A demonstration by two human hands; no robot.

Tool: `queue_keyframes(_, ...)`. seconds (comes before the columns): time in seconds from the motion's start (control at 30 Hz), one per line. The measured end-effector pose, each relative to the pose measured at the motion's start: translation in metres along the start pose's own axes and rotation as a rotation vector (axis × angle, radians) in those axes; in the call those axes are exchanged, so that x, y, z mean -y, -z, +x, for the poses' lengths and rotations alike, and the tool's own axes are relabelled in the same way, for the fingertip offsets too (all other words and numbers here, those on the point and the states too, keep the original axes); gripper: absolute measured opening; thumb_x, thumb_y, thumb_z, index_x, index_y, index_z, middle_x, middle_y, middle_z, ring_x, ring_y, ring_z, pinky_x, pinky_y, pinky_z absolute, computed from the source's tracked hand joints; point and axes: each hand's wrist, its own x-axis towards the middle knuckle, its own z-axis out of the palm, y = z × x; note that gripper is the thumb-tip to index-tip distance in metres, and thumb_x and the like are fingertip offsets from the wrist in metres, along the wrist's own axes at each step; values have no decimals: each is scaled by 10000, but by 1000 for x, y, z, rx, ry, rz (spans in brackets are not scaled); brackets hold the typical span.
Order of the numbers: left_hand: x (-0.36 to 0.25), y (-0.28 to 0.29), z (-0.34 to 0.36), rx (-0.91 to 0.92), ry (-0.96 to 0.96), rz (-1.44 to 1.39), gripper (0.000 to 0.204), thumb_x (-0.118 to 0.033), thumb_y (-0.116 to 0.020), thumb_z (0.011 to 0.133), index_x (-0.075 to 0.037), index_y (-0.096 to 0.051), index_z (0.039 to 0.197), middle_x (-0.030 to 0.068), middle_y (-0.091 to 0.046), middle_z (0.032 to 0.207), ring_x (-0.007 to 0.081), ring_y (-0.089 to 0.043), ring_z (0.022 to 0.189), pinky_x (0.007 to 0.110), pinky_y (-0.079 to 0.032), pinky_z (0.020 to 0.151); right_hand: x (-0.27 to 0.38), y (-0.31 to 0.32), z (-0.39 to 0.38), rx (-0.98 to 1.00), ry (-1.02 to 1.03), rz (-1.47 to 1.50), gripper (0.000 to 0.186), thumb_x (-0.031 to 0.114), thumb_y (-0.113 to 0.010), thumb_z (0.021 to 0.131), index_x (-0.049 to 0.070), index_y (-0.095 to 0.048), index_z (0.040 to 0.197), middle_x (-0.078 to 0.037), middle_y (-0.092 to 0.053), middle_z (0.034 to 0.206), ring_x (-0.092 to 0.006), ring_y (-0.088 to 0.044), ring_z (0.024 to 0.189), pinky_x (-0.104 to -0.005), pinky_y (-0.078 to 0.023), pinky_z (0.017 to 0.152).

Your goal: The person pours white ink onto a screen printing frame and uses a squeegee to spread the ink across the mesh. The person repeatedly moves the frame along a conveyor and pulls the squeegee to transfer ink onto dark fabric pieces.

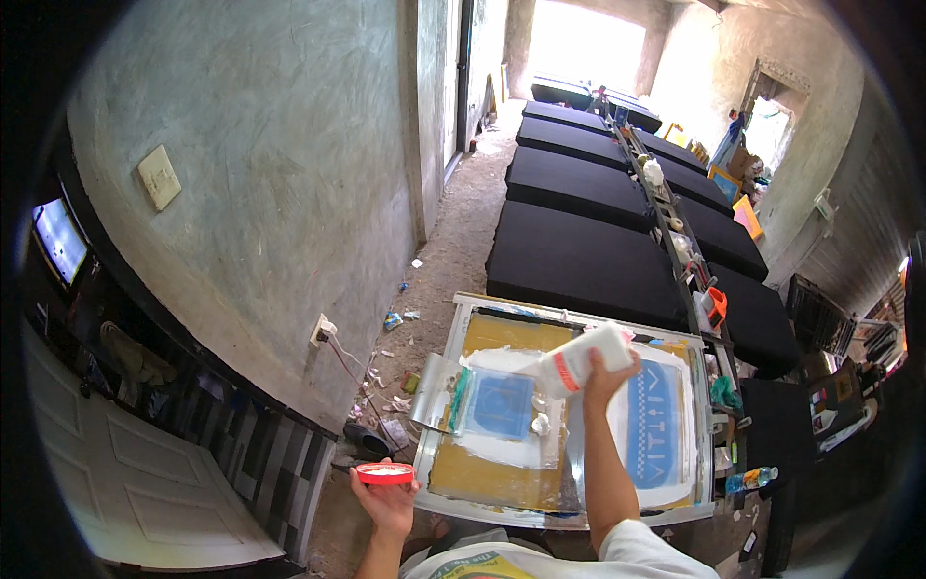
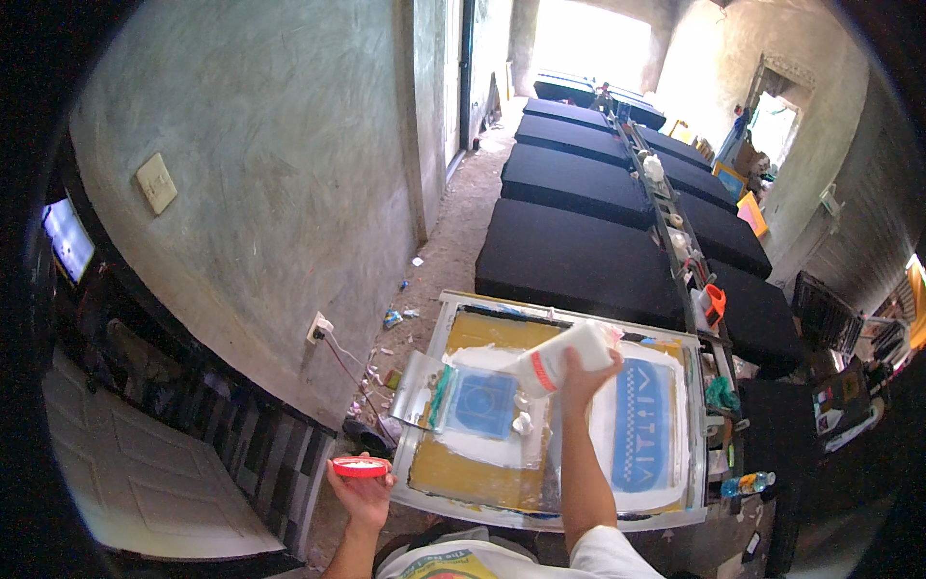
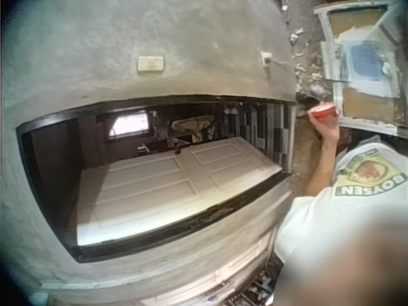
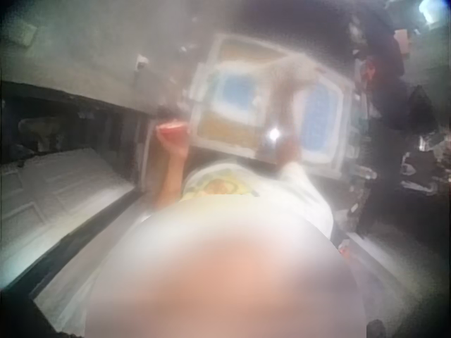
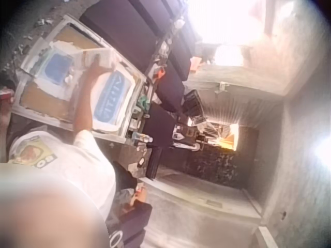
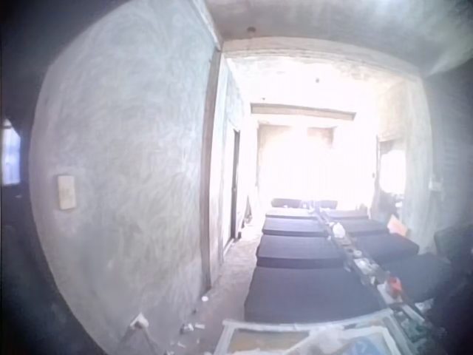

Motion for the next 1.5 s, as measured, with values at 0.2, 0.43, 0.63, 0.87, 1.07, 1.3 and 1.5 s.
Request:
queue_keyframes(0.2,0,-3,-5,14,24,7,724,-767,-498,900,-107,-736,1079,198,-732,908,330,-664,781,433,-512,699,-30,-6,-8,-32,-186,-67,801,151,-830,753,-19,-343,1365,-206,-500,1307,-332,-550,1222,-423,-439,1089)
queue_keyframes(0.43,-3,-1,-9,-19,18,-12,731,-775,-481,901,-110,-740,1063,199,-731,916,330,-665,777,444,-519,692,-26,2,0,-62,-273,562,717,111,-780,788,12,-334,1342,-181,-564,1230,-315,-675,1052,-432,-614,871)
queue_keyframes(0.63,-3,-3,-13,-33,-9,-12,722,-768,-479,909,-109,-725,1071,192,-728,909,326,-668,779,437,-520,677,-30,9,3,5,-308,592,640,73,-722,802,-6,-374,1333,-171,-603,1207,-283,-689,1018,-400,-609,864)
queue_keyframes(0.87,-4,-5,-17,-18,-12,-15,694,-752,-502,913,-107,-692,1087,166,-724,888,329,-670,783,432,-520,670,-26,-12,-3,-81,-208,162,819,158,-826,750,-8,-313,1367,-212,-503,1295,-298,-556,1192,-426,-467,1068)
queue_keyframes(1.07,-2,0,-17,9,6,-10,703,-755,-492,915,-104,-697,1081,178,-724,881,331,-672,787,434,-518,666,-26,-12,5,-23,-252,71,874,196,-823,762,-8,-294,1427,-214,-481,1365,-321,-518,1265,-421,-427,1105)
queue_keyframes(1.3,0,-3,-18,-13,18,-4,712,-754,-479,923,-97,-699,1087,195,-725,887,337,-673,773,434,-516,671,-47,-13,3,37,-198,-31,943,231,-830,752,26,-263,1477,-231,-433,1431,-358,-462,1339,-440,-349,1165)
queue_keyframes(1.5,-1,-5,-20,-5,16,-10,716,-759,-476,922,-99,-696,1092,199,-727,885,336,-682,768,441,-530,681,-41,-2,-11,97,-172,-11,936,197,-843,728,68,-283,1467,-215,-428,1424,-357,-448,1349,-442,-350,1161)
